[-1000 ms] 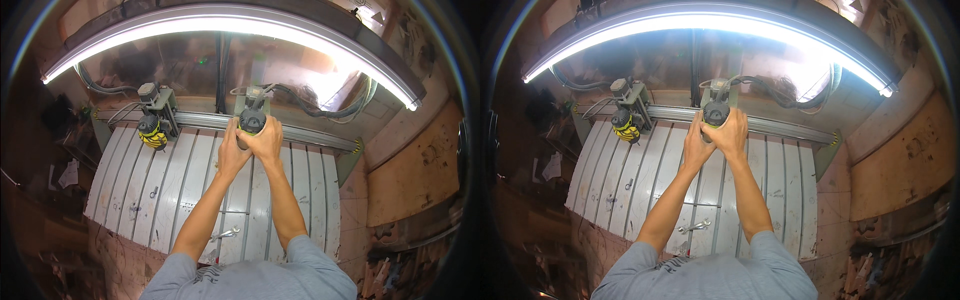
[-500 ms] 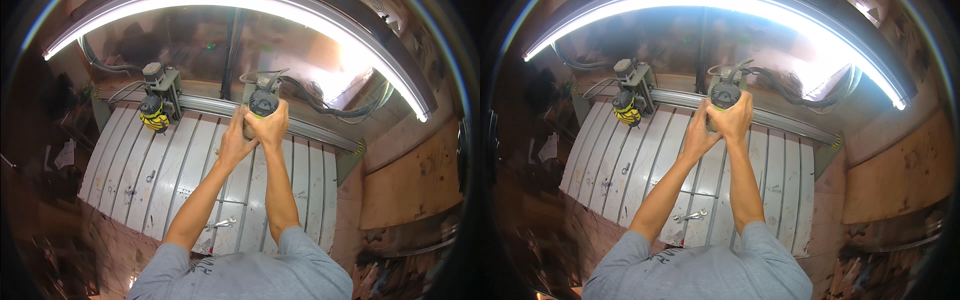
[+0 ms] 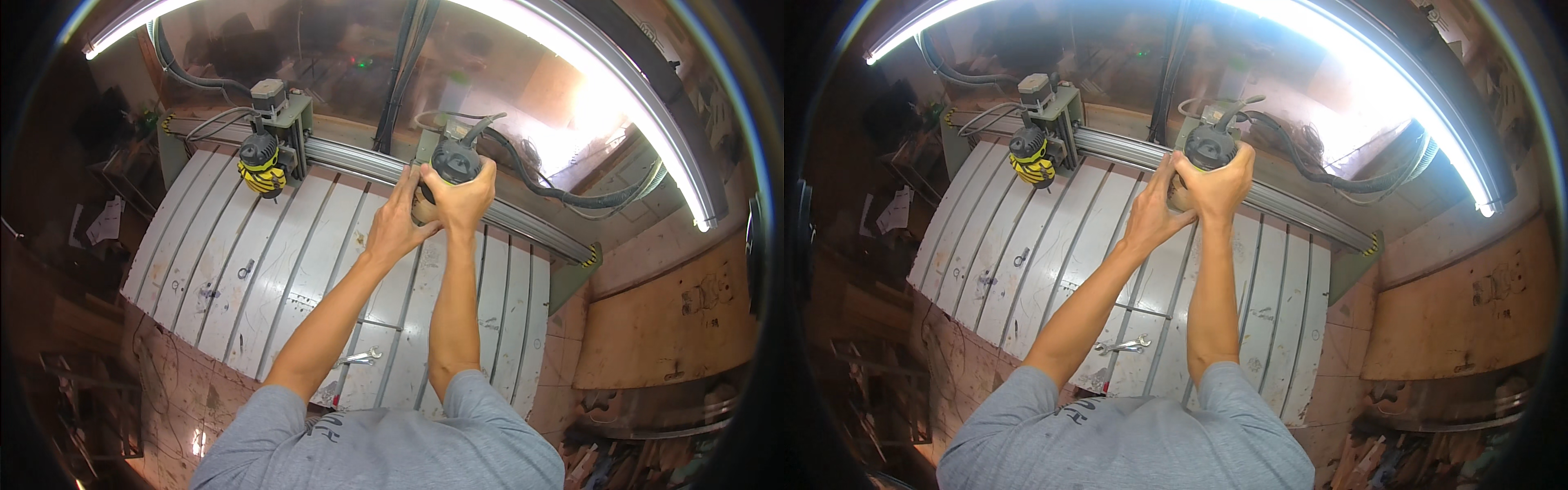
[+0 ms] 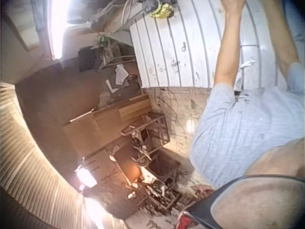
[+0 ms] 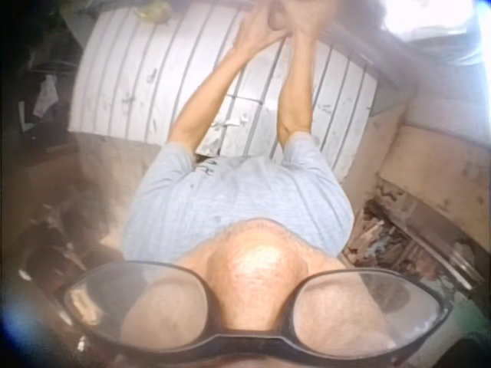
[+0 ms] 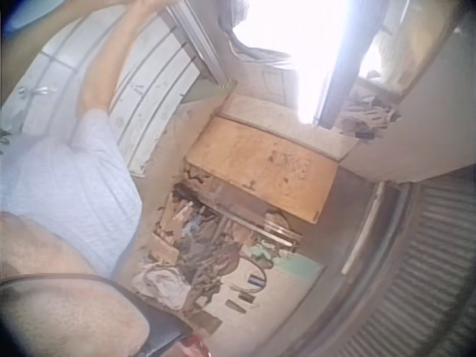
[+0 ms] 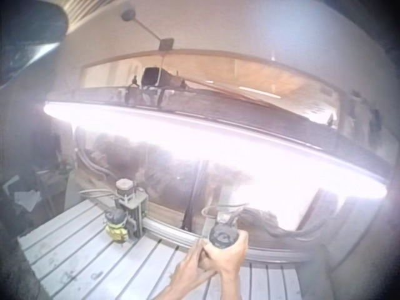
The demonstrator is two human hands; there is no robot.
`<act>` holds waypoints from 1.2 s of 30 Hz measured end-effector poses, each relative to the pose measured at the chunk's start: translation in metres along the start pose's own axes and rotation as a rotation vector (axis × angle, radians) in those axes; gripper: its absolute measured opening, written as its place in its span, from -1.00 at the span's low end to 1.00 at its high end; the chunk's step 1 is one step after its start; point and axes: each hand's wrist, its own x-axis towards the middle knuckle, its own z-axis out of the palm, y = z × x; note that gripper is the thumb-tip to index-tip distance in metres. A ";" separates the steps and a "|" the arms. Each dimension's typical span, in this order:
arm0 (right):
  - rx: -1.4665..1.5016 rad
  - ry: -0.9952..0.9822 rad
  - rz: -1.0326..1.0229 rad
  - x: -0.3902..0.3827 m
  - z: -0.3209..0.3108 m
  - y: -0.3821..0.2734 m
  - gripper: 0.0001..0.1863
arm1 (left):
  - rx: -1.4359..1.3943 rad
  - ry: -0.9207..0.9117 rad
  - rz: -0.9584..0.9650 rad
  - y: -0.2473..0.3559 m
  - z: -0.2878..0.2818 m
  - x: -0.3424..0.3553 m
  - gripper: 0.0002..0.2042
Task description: The person unscrews and removes a motor from a machine using a wrench, then carries it to a workbench where they use a tool to manipulate small electronic parts.
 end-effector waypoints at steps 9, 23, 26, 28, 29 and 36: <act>-0.026 0.068 -0.055 0.012 -0.001 -0.002 -0.32 | -0.042 -0.010 0.000 0.003 0.004 0.005 0.10; 0.068 0.005 -0.045 0.025 -0.005 0.001 -0.27 | -0.038 -0.064 -0.083 0.003 0.003 0.002 0.09; -0.080 0.147 -0.044 0.018 0.003 -0.011 -0.27 | -0.048 -0.048 -0.063 0.000 0.003 0.001 0.09; -0.100 0.153 -0.030 0.019 0.003 -0.014 -0.27 | -0.059 -0.049 -0.053 0.000 0.004 0.001 0.09; -0.082 0.123 -0.035 0.021 0.000 -0.012 -0.27 | -0.052 -0.044 -0.044 0.000 0.003 0.001 0.10; 0.206 -0.187 -0.021 0.040 -0.017 0.001 -0.29 | -0.017 -0.045 -0.044 0.003 0.002 0.002 0.11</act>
